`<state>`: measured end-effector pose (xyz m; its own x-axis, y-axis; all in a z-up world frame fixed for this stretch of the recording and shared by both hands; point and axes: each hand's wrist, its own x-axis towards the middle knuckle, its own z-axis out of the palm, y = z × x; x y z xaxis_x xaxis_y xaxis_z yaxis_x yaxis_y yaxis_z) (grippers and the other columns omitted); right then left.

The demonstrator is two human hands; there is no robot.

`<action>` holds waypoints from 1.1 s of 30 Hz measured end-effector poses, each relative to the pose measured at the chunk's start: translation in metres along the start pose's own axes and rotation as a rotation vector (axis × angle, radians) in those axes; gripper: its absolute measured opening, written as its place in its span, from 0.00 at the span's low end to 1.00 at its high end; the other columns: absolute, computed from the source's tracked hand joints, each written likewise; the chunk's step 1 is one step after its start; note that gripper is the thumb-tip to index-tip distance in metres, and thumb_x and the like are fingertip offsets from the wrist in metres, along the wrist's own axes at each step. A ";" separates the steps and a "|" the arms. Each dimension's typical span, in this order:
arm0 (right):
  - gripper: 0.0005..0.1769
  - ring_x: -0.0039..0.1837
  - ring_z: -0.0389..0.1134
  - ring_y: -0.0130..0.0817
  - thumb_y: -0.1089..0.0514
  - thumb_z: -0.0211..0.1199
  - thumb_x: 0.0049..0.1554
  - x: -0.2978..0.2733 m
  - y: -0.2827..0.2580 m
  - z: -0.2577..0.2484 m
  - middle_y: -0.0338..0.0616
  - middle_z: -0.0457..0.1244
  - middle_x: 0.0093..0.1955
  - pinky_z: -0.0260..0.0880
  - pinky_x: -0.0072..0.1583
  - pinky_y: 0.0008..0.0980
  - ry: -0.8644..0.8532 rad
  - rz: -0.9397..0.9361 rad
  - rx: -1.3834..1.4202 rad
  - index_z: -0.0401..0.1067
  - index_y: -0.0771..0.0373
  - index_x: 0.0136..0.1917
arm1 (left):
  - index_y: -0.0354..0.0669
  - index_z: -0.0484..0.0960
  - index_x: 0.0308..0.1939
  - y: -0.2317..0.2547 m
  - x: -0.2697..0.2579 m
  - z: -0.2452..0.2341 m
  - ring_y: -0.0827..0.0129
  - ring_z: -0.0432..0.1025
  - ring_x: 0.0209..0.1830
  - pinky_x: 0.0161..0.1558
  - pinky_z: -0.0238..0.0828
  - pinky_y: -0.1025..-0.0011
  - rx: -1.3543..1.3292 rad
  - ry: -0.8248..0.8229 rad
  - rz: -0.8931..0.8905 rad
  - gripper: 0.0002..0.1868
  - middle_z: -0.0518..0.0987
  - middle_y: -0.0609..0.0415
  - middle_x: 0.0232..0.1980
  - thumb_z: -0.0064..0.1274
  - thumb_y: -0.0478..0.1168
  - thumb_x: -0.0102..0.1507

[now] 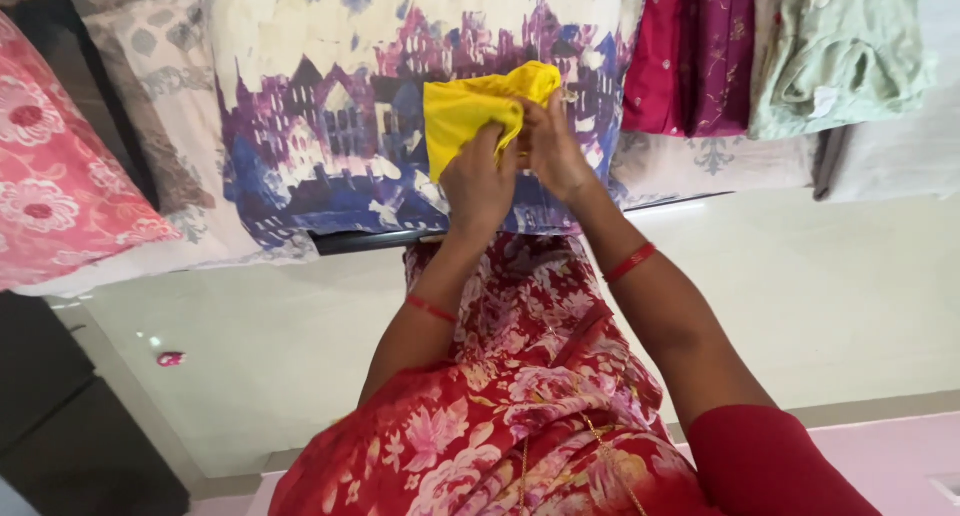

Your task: The person folds a yellow shirt and organizes it with other clothes and a diaper.

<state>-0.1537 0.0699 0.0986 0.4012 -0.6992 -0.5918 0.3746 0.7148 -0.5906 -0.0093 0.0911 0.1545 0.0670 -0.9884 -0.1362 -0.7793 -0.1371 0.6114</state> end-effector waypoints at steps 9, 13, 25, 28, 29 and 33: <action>0.26 0.55 0.71 0.31 0.65 0.64 0.60 0.015 0.012 -0.060 0.45 0.67 0.56 0.73 0.58 0.30 0.257 -0.054 -0.039 0.64 0.66 0.70 | 0.40 0.79 0.52 0.015 0.002 0.053 0.48 0.76 0.53 0.49 0.73 0.54 -0.076 -0.414 -0.028 0.18 0.81 0.44 0.52 0.57 0.44 0.61; 0.23 0.48 0.70 0.28 0.73 0.61 0.57 0.020 0.034 -0.080 0.40 0.68 0.48 0.71 0.51 0.27 0.394 -0.169 -0.291 0.68 0.68 0.66 | 0.37 0.79 0.58 -0.022 -0.021 0.039 0.47 0.73 0.56 0.56 0.70 0.53 -0.176 -0.309 0.188 0.19 0.79 0.41 0.55 0.55 0.44 0.67; 0.25 0.65 0.65 0.50 0.68 0.61 0.58 -0.007 0.034 -0.024 0.56 0.64 0.63 0.64 0.67 0.46 0.436 -0.655 -1.453 0.67 0.64 0.69 | 0.37 0.73 0.68 -0.097 -0.002 0.021 0.49 0.57 0.81 0.78 0.52 0.48 0.032 0.047 0.332 0.22 0.69 0.46 0.76 0.46 0.42 0.73; 0.24 0.77 0.57 0.52 0.61 0.62 0.58 0.015 0.065 -0.031 0.55 0.59 0.74 0.55 0.78 0.51 0.162 -0.559 -1.719 0.68 0.58 0.68 | 0.35 0.62 0.76 -0.088 0.020 0.025 0.50 0.46 0.84 0.80 0.38 0.44 0.087 -0.173 0.507 0.33 0.58 0.44 0.81 0.42 0.53 0.73; 0.21 0.87 0.50 0.51 0.54 0.65 0.61 0.023 0.071 -0.030 0.56 0.53 0.83 0.46 0.85 0.53 0.087 -0.770 -1.748 0.67 0.54 0.66 | 0.32 0.55 0.79 -0.084 0.031 0.024 0.49 0.42 0.83 0.78 0.31 0.42 0.134 -0.317 0.559 0.42 0.52 0.41 0.83 0.41 0.61 0.71; 0.49 0.87 0.37 0.47 0.35 0.64 0.57 0.028 0.047 -0.031 0.49 0.42 0.87 0.24 0.80 0.64 0.264 -0.569 -2.150 0.56 0.64 0.81 | 0.39 0.46 0.81 -0.087 0.048 0.026 0.58 0.34 0.86 0.79 0.23 0.41 0.417 -0.642 0.313 0.46 0.41 0.48 0.86 0.36 0.66 0.70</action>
<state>-0.1508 0.0840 0.0372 0.4598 -0.8792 -0.1245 -0.8876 -0.4505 -0.0963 0.0455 0.0572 0.0740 -0.4618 -0.7301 -0.5036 -0.8785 0.2984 0.3730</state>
